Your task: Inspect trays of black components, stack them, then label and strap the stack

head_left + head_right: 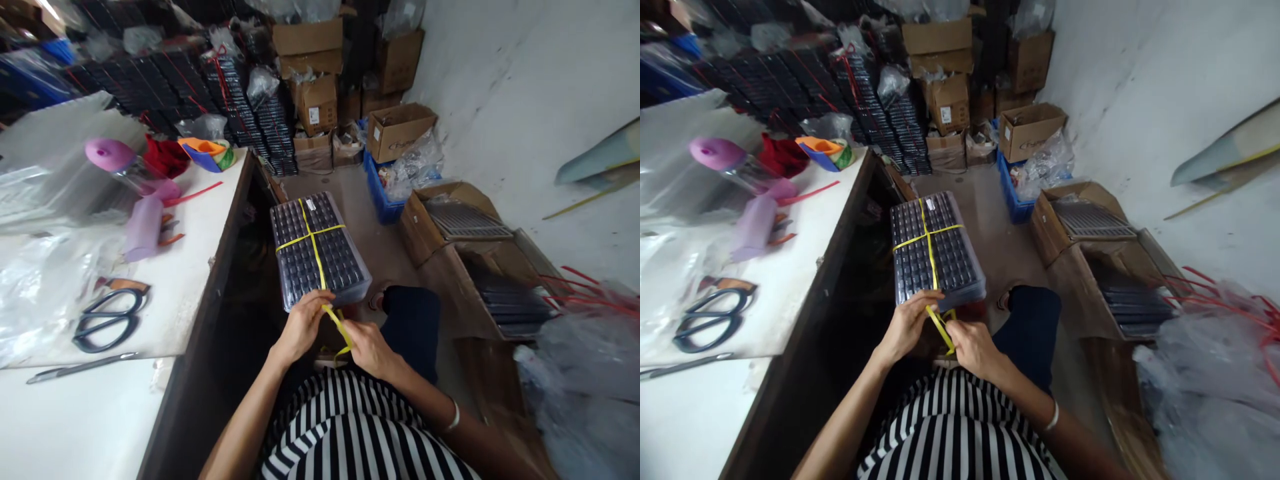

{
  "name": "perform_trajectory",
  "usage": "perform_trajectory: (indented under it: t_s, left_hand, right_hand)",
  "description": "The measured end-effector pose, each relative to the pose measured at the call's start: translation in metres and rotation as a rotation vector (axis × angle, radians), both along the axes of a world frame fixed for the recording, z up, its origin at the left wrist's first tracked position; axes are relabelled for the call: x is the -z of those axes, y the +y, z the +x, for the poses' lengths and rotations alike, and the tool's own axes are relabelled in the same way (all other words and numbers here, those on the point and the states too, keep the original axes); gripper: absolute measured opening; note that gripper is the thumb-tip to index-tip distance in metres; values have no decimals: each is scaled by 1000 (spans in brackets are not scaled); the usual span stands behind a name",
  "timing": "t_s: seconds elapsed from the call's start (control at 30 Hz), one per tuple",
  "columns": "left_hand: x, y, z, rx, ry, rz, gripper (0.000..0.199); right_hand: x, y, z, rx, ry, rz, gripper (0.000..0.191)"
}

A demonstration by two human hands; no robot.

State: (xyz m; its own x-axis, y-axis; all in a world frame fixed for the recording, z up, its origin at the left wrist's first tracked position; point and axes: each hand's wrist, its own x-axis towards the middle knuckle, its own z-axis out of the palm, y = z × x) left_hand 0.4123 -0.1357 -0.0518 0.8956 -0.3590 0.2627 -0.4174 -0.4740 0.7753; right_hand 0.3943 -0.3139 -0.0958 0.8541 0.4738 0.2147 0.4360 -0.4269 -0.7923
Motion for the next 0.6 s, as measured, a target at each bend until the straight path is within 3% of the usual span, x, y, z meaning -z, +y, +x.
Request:
perform_trajectory:
  t_s: [0.23,0.4,0.5,0.6]
  left_hand:
    - [17,-1,53,-350,-32,-87,20]
    - [23,6,64,-476,32,-140,18]
    - [20,6,63,-459,71,-185,24]
    - [17,7,65,-309,158,-188,32]
  right_hand:
    - [46,-9,-29,161,68,26,28]
    - [81,6,-6,225,86,47,32]
    - [86,15,13,227,50,69,31]
    - [68,11,12,255,6,76,28]
